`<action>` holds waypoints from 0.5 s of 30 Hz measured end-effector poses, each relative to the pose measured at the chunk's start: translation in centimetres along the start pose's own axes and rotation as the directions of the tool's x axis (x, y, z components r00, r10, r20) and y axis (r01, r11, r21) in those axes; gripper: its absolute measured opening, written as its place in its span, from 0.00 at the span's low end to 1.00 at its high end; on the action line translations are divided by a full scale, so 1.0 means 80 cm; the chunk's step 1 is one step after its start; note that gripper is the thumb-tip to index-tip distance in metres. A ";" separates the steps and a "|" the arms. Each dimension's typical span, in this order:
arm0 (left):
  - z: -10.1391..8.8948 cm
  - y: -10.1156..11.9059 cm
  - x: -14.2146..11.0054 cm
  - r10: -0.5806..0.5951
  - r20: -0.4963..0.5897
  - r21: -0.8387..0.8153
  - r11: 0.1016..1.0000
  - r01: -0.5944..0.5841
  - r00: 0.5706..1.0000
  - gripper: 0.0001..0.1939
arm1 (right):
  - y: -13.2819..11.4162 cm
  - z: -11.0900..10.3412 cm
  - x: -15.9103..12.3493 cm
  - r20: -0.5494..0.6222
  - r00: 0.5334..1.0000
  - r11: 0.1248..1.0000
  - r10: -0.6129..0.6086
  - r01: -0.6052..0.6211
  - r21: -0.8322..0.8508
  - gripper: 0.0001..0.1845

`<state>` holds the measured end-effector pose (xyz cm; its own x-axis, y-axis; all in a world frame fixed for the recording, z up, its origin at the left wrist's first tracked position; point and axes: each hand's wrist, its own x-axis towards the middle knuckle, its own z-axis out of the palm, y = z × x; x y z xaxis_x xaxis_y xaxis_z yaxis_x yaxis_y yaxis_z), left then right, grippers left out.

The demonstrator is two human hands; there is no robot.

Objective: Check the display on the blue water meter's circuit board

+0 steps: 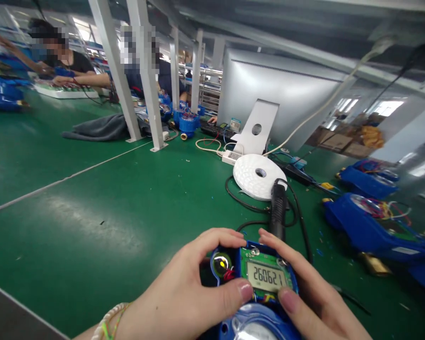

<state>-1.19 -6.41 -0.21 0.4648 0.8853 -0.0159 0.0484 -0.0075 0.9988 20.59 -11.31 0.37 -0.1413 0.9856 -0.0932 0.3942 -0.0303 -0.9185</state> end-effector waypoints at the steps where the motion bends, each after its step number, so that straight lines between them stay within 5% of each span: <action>1: 0.001 0.002 -0.001 -0.010 0.008 -0.018 1.000 0.010 1.000 0.18 | 0.002 0.000 0.000 -0.002 1.000 1.000 -0.014 0.014 0.016 0.26; 5: 0.007 0.009 0.000 -0.048 0.000 -0.078 0.996 0.048 0.999 0.16 | 0.005 0.004 -0.001 -0.008 0.999 0.950 0.036 -0.032 0.309 0.23; 9: 0.007 0.004 0.002 -0.072 -0.013 -0.103 0.992 0.070 0.997 0.16 | 0.013 0.010 -0.001 0.168 0.985 0.689 -0.042 -0.093 0.718 0.22; 12: 0.006 -0.003 0.003 -0.065 -0.003 -0.103 0.993 0.065 0.998 0.17 | 0.014 0.011 -0.001 0.222 0.969 0.602 -0.112 -0.111 0.790 0.28; 15: 0.005 -0.008 0.002 -0.043 -0.014 -0.099 0.994 0.041 0.999 0.17 | 0.004 0.011 -0.003 0.210 0.977 0.609 0.032 -0.186 0.771 0.32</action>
<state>-0.75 -6.46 -0.89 0.4500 0.8911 -0.0582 -0.0204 0.0755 0.9969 19.96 -11.70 -0.23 -0.3158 0.9272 -0.2015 -0.4342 -0.3300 -0.8382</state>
